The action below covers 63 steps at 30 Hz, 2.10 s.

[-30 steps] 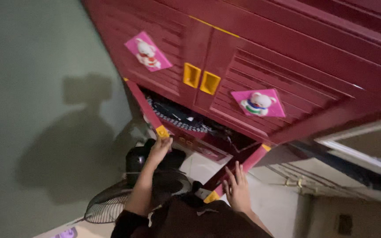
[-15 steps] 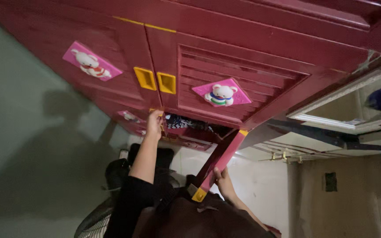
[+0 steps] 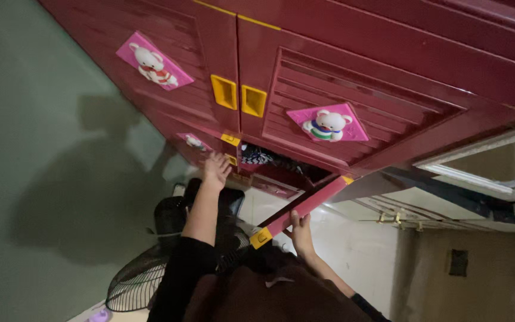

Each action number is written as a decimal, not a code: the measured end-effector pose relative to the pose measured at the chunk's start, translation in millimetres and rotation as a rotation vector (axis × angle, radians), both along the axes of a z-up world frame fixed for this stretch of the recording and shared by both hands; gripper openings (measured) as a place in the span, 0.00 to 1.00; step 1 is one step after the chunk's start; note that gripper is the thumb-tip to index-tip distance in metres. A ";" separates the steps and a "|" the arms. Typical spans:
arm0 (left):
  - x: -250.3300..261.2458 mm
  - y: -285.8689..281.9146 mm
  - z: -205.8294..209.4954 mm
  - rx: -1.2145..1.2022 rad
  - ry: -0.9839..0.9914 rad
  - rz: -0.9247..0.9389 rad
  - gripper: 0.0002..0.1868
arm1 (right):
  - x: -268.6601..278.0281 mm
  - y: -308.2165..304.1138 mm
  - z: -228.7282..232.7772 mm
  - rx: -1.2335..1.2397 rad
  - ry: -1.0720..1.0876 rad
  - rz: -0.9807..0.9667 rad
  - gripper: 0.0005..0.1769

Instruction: The person opens and closes multiple cabinet doors and drawers in a bedroom, then moves a blue plush toy, a pillow, a bag, and a blanket on the bed.

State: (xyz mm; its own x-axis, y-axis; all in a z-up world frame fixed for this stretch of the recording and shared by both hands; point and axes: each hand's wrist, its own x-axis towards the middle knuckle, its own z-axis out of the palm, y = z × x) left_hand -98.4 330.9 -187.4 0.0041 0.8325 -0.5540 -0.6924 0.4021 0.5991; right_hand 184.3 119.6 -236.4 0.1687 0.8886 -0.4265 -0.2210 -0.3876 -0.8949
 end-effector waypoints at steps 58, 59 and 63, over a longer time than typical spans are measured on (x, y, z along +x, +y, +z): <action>81.0 33.3 -13.2 0.031 -0.298 0.089 0.58 | -3.0 196.7 55.2 -0.298 0.636 0.132 0.19; 81.5 35.1 -16.3 -0.013 -0.311 0.109 0.58 | -3.0 196.4 58.0 -0.286 0.643 0.086 0.21; 80.5 38.4 -23.5 0.033 -0.349 0.115 0.57 | -7.3 196.8 68.0 -0.113 0.780 0.159 0.26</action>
State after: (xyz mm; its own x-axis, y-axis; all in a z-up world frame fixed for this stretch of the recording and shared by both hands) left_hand -17.9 369.3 -210.9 0.0939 0.8560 -0.5083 -0.8968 0.2944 0.3302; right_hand 176.9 316.4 -168.4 -0.3396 0.8215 -0.4580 -0.7012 -0.5457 -0.4589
